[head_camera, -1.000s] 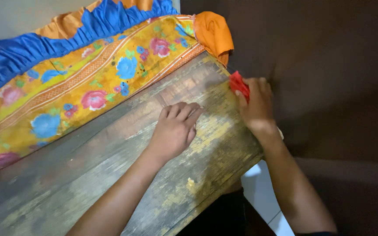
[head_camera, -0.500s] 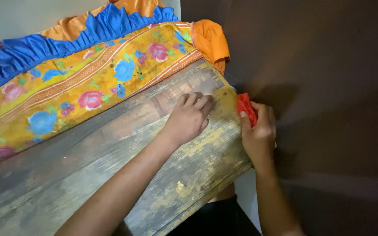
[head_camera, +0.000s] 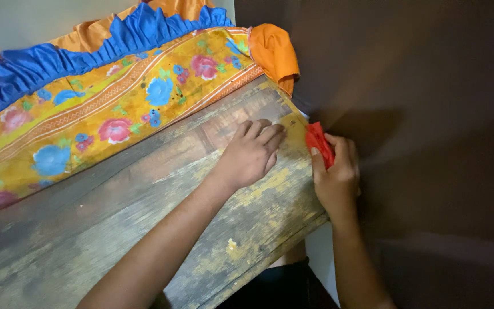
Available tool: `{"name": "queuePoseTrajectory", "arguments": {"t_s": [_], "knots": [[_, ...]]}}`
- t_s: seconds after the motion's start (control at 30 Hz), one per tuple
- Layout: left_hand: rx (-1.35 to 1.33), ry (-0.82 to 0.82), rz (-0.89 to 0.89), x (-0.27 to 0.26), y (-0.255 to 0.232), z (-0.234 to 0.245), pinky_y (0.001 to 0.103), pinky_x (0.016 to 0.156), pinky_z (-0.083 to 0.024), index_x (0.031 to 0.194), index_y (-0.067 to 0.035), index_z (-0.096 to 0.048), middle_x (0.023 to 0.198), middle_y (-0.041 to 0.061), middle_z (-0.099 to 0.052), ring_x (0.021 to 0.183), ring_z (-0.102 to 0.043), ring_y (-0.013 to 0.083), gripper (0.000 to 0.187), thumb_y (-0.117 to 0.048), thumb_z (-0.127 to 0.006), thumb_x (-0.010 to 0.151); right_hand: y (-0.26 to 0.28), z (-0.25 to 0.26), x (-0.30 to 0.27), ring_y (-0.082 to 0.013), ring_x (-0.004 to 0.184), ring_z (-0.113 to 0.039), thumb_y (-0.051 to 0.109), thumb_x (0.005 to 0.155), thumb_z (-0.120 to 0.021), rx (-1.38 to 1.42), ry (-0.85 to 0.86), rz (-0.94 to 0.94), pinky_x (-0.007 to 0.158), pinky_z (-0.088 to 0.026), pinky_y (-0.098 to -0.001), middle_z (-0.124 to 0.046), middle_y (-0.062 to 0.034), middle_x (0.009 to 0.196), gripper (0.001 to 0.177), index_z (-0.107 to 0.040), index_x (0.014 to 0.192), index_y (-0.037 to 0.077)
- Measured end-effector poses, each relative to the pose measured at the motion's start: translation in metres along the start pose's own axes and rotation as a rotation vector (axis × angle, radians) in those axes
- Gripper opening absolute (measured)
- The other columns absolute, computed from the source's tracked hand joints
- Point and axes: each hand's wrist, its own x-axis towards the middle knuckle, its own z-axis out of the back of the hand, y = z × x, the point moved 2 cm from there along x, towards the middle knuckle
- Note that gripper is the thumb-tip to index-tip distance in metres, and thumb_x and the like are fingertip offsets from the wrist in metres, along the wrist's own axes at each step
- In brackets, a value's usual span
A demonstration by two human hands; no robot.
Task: The person wipes a wooden table surface using a red cloth. The camera is positioned overhead, showing both hands as the right hand scrubs the table while the left hand rests nearby. The table has a colorful fabric draped along one edge.
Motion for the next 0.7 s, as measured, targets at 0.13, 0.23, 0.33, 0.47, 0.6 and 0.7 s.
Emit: {"name": "queuePoseTrajectory", "arguments": {"t_s": [0.13,0.23,0.33,0.47,0.6,0.7], "knots": [[-0.027,0.007,0.003,0.001,0.002,-0.007,0.044,0.101,-0.041,0.117,-0.01,-0.068,0.122,0.005,-0.061,0.127,-0.051,0.0264,0.033,-0.025,-0.047,0.096,0.004,0.003,0.004,-0.0485,0.101,-0.061,0.006,0.089,-0.079,-0.034,0.034,-0.013,0.086,-0.05,-0.0519,-0.06,-0.0221,0.103,0.032,-0.067,0.118,0.0],[-0.036,0.013,0.007,0.001,0.001,-0.004,0.044,0.102,-0.041,0.116,-0.011,-0.069,0.12,0.004,-0.061,0.129,-0.05,0.0257,0.033,-0.025,-0.047,0.096,0.005,0.003,0.003,-0.0479,0.102,-0.062,0.008,0.088,-0.079,-0.043,0.055,-0.027,0.086,-0.05,-0.0518,-0.06,-0.0211,0.104,0.035,-0.067,0.12,0.002],[-0.04,0.01,0.006,0.002,0.0,0.0,0.046,0.103,-0.041,0.119,-0.01,-0.068,0.123,0.007,-0.061,0.131,-0.049,0.028,0.034,-0.025,-0.047,0.096,0.004,0.002,0.003,-0.0487,0.103,-0.062,0.006,0.089,-0.078,-0.054,0.051,-0.028,0.087,-0.05,-0.0529,-0.061,-0.0222,0.105,0.033,-0.067,0.119,0.0],[-0.014,0.005,-0.011,0.002,0.003,-0.007,0.046,0.103,-0.04,0.121,-0.01,-0.067,0.124,0.007,-0.061,0.133,-0.048,0.0284,0.037,-0.027,-0.048,0.094,0.004,0.002,0.004,-0.0437,0.103,-0.063,0.009,0.086,-0.081,-0.076,0.04,-0.016,0.087,-0.051,-0.0489,-0.062,-0.0177,0.105,0.037,-0.069,0.12,0.006],[0.027,0.016,-0.041,0.002,0.001,-0.005,0.046,0.103,-0.041,0.123,-0.01,-0.066,0.125,0.007,-0.061,0.134,-0.049,0.0293,0.039,-0.028,-0.047,0.094,-0.001,-0.001,0.002,-0.0405,0.104,-0.064,0.013,0.088,-0.081,-0.093,0.039,-0.022,0.088,-0.052,-0.0473,-0.062,-0.0154,0.106,0.036,-0.068,0.121,0.007],[-0.01,0.051,-0.015,0.002,0.0,0.004,0.048,0.105,-0.039,0.126,-0.008,-0.065,0.128,0.009,-0.061,0.136,-0.047,0.031,0.042,-0.03,-0.047,0.095,-0.001,0.0,0.002,-0.0445,0.102,-0.064,0.008,0.088,-0.08,-0.063,0.03,-0.025,0.086,-0.052,-0.0505,-0.063,-0.0183,0.104,0.034,-0.069,0.12,0.004]]}}
